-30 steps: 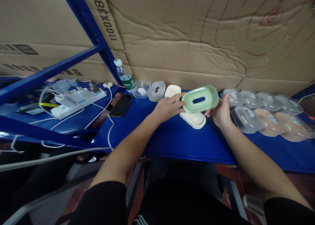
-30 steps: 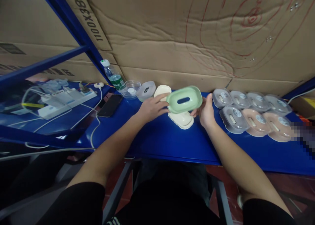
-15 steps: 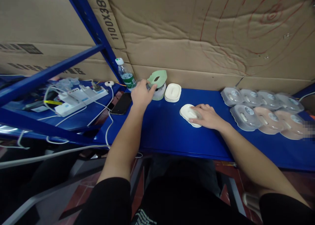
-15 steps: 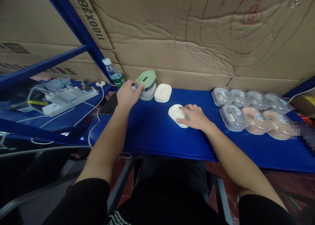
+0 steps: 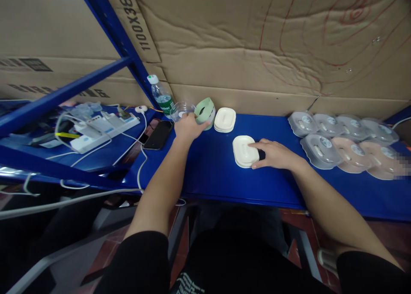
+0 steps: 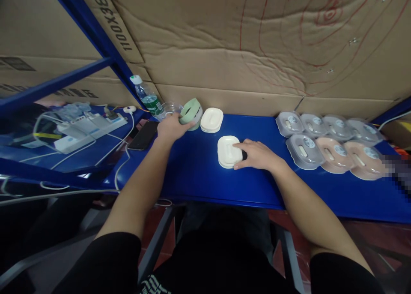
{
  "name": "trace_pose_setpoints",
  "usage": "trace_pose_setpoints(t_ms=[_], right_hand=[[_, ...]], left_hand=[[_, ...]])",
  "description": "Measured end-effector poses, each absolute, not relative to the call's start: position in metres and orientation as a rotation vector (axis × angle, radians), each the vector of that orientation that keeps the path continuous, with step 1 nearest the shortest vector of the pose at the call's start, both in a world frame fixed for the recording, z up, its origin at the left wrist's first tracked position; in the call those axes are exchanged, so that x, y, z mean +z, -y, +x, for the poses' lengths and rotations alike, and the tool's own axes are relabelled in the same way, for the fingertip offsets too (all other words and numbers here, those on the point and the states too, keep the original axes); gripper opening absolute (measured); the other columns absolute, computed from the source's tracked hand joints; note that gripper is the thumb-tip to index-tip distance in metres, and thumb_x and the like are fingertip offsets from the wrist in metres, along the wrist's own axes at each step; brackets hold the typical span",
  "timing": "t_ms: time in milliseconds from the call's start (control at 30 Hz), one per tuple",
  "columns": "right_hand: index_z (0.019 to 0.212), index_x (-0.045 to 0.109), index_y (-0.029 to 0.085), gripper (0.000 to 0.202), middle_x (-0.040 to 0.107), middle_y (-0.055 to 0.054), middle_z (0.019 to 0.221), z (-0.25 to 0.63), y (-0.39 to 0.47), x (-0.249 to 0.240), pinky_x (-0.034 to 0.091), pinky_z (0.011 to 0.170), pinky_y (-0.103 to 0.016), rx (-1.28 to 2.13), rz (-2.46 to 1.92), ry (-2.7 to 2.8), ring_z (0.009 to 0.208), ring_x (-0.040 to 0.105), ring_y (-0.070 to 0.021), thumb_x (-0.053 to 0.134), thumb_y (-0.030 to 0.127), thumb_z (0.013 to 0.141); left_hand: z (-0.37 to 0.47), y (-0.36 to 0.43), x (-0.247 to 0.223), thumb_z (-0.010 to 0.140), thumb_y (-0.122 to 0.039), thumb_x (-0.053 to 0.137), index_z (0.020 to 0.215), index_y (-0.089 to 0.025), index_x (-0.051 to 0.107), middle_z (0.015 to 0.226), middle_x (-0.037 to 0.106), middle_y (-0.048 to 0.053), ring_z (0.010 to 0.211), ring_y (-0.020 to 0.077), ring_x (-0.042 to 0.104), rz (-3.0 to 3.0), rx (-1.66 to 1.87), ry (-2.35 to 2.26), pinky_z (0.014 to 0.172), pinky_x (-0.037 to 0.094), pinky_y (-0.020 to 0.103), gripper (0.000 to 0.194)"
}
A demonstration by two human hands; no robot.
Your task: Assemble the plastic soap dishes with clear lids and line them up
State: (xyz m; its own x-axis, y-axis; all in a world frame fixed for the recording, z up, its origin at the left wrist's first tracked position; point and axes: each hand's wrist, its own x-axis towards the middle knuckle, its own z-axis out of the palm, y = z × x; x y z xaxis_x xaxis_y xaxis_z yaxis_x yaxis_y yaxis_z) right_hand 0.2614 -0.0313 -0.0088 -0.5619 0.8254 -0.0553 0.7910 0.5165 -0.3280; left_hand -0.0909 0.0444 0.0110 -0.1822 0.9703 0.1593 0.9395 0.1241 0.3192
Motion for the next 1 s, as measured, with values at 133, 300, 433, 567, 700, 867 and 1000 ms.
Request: trace_pose_setpoints(t_ms=[133,300,433,567,700,867,1000], right_hand=[[0.132,0.076,0.024,0.057,0.077,-0.005,0.094,0.257,0.027,-0.016,0.05,0.077,-0.036,0.61,-1.255,2.599,0.085,0.071,-0.0242,0.079,0.059,0.088],[0.113,0.083,0.028,0.026,0.076,0.001,0.08,0.251,0.027,-0.021,0.044,0.066,-0.031,0.63,-1.134,2.577,0.068,0.067,-0.0173,0.077,0.042,0.092],[0.104,0.084,0.028,0.016,0.076,0.0,0.079,0.248,0.028,-0.023,0.043,0.067,-0.031,0.556,-1.065,2.583,0.068,0.067,-0.0174,0.072,0.033,0.094],[0.105,0.082,0.024,0.019,0.075,-0.001,0.077,0.249,0.026,-0.026,0.042,0.066,-0.03,0.488,-1.063,2.562,0.064,0.065,-0.0165,0.071,0.036,0.096],[0.107,0.081,0.022,0.024,0.073,-0.001,0.075,0.251,0.025,-0.03,0.042,0.066,-0.029,0.431,-1.046,2.514,0.064,0.063,-0.0158,0.067,0.04,0.098],[0.108,0.081,0.022,0.026,0.073,-0.002,0.076,0.251,0.024,-0.033,0.045,0.067,-0.03,0.41,-1.046,2.481,0.066,0.065,-0.0167,0.066,0.042,0.099],[0.109,0.081,0.022,0.027,0.073,-0.002,0.076,0.249,0.025,-0.033,0.046,0.067,-0.031,0.416,-1.046,2.483,0.066,0.066,-0.0172,0.065,0.042,0.1]], left_hand=[[-0.088,-0.046,0.005,0.089,-0.054,0.075,0.13,-0.022,0.07,0.151,0.055,0.017,0.121,0.0345,0.07,2.077,0.709,-2.219,0.107,0.056,0.047,0.052],[-0.089,-0.049,0.002,0.091,-0.039,0.075,0.128,-0.023,0.071,0.146,0.059,0.015,0.124,0.0346,0.068,2.228,0.685,-2.104,0.108,0.056,0.047,0.04],[-0.089,-0.05,0.002,0.093,-0.038,0.072,0.13,-0.021,0.071,0.146,0.06,0.016,0.124,0.035,0.068,2.267,0.65,-2.12,0.105,0.057,0.046,0.04],[-0.088,-0.047,0.008,0.094,-0.036,0.069,0.135,-0.022,0.068,0.148,0.058,0.016,0.124,0.0359,0.068,2.296,0.572,-2.141,0.104,0.056,0.047,0.043],[-0.084,-0.041,0.014,0.094,-0.032,0.068,0.14,-0.023,0.065,0.149,0.056,0.016,0.123,0.0379,0.068,2.316,0.52,-2.141,0.102,0.057,0.049,0.046],[-0.083,-0.037,0.018,0.094,-0.029,0.068,0.144,-0.026,0.062,0.151,0.054,0.015,0.123,0.037,0.069,2.309,0.545,-2.147,0.103,0.056,0.047,0.05],[-0.083,-0.037,0.018,0.087,-0.042,0.081,0.153,-0.025,0.052,0.156,0.048,0.02,0.124,0.0403,0.068,2.143,0.615,-2.255,0.103,0.057,0.05,0.074]])
